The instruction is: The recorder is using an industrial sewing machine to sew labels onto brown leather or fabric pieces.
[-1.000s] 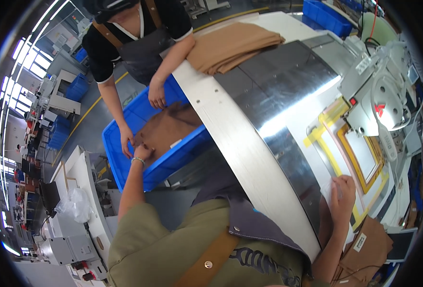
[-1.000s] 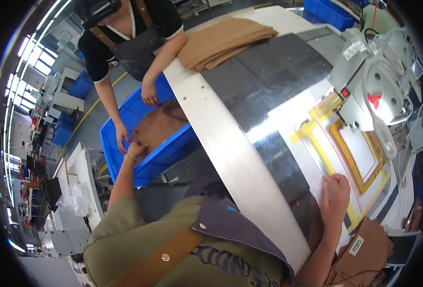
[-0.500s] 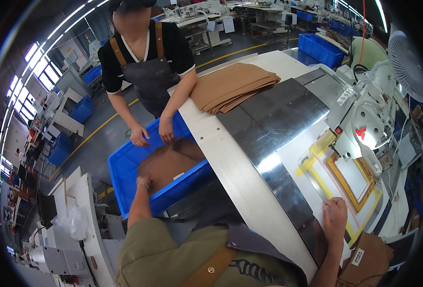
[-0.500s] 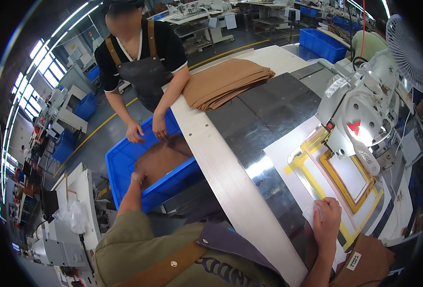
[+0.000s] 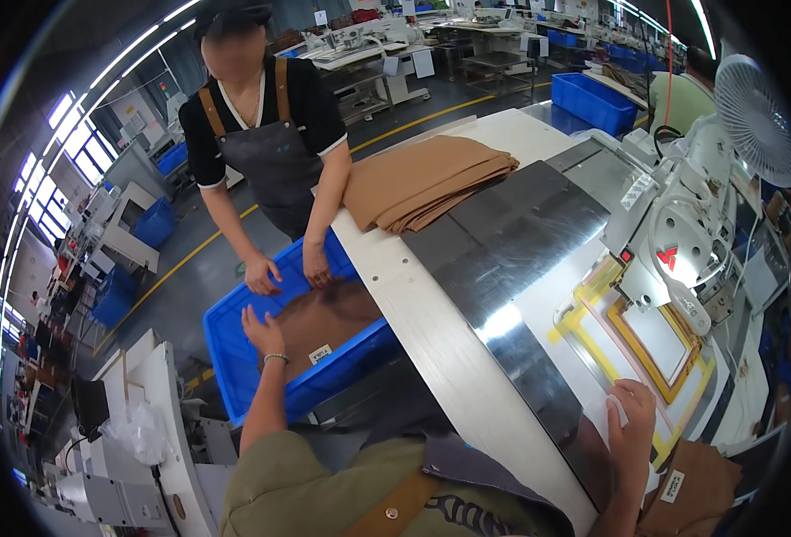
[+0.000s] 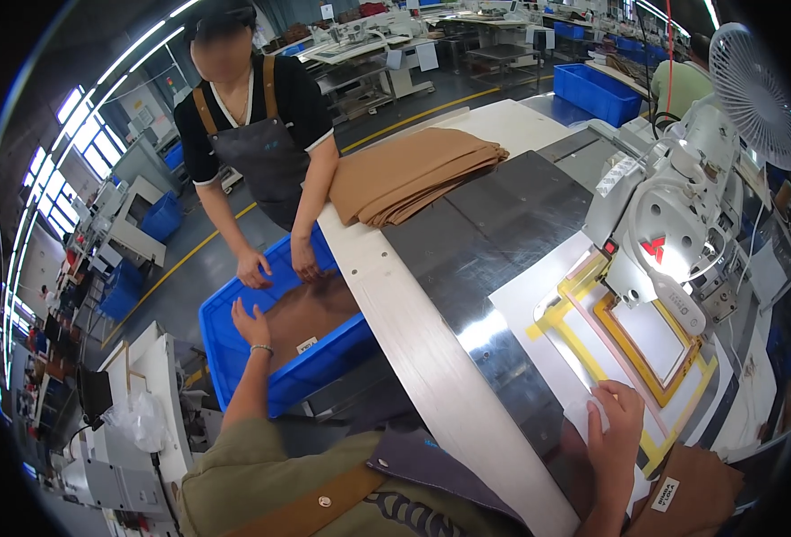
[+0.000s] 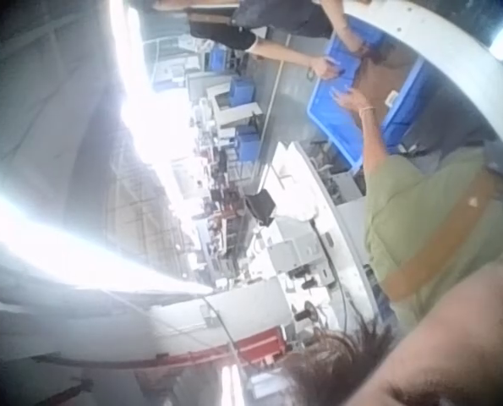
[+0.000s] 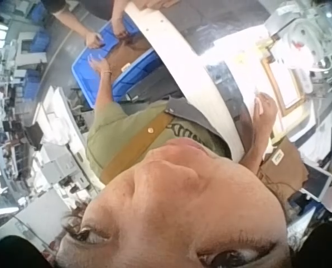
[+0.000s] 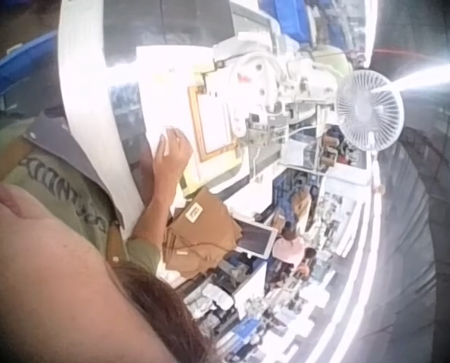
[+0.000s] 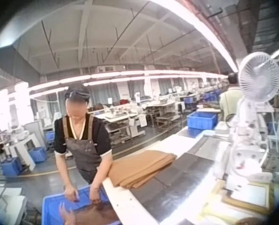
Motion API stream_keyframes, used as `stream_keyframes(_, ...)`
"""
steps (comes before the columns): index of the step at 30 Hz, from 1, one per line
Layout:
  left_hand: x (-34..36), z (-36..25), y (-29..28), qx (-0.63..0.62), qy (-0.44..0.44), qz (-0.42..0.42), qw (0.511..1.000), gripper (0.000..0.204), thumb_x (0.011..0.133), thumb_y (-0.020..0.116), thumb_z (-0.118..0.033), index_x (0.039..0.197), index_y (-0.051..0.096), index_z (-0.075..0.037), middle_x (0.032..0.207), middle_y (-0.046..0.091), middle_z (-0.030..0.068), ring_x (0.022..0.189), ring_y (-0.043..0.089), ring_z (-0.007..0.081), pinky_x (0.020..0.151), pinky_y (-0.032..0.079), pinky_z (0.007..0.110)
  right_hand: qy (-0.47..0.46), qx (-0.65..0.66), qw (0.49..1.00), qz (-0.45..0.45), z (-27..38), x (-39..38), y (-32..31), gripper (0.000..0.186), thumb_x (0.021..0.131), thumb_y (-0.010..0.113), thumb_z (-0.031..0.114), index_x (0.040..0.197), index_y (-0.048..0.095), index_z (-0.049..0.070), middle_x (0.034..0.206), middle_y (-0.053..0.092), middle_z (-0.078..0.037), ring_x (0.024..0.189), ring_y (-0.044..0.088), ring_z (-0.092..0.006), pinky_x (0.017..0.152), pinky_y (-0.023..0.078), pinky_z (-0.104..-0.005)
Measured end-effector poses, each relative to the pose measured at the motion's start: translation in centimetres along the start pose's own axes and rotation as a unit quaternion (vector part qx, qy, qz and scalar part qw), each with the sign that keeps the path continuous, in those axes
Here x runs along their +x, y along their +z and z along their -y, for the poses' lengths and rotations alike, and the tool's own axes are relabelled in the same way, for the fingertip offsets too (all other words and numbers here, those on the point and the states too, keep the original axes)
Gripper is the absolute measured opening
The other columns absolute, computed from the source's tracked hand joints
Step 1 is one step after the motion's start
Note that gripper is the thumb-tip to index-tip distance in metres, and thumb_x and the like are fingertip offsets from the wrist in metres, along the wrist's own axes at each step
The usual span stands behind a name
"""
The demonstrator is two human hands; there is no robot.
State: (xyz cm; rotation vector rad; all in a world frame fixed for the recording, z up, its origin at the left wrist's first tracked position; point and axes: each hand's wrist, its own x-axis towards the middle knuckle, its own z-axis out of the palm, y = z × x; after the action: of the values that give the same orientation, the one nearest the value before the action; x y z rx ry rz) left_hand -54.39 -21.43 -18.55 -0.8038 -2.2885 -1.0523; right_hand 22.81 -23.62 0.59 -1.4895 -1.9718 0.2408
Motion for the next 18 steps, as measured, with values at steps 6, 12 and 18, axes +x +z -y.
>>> stream_keyframes(6, -2.3, -28.1, -7.4, -0.315, 0.291, 0.073, 0.901, 0.036, 0.095, 0.068, -0.003, 0.131, 0.068, 0.001, 0.15, 0.058, 0.0218, 0.137, 0.057, 0.0377, 0.113, 0.046, 0.045, 0.027, -0.122, 0.99, 0.065, 0.9, -3.7, -3.3, 0.049, 0.098, 0.067, 0.018, 0.143, 0.06, 0.0, 0.157, 0.05, -0.023, 0.148, 0.044, -0.0439, 0.123, 0.032, -0.0558)
stream_keyframes(12, -12.6, -40.9, -9.4, -0.525, 0.397, 0.407, 0.633, 0.03, 0.1, 0.067, -0.007, 0.13, 0.069, -0.005, 0.144, 0.065, 0.013, 0.134, 0.058, 0.0337, 0.112, 0.047, 0.045, 0.099, -0.164, 0.971, 0.146, 0.2, -8.3, -2.0, 0.077, 0.102, 0.062, 0.04, 0.163, 0.037, 0.0, 0.173, 0.027, -0.027, 0.161, 0.024, -0.0451, 0.13, 0.014, -0.0605)
stream_keyframes(18, -24.5, -47.6, -9.3, -0.498, 0.614, 0.504, 0.348, 0.067, 0.099, 0.073, -0.038, 0.152, 0.052, -0.004, 0.164, 0.043, 0.0212, 0.159, 0.028, 0.0413, 0.126, 0.029, 0.055, 0.12, -0.184, 0.964, 0.153, -0.6, -8.0, -0.5, 0.07, 0.104, 0.057, 0.029, 0.164, 0.035, -0.001, 0.174, 0.025, -0.026, 0.162, 0.022, -0.0438, 0.131, 0.011, -0.0609)
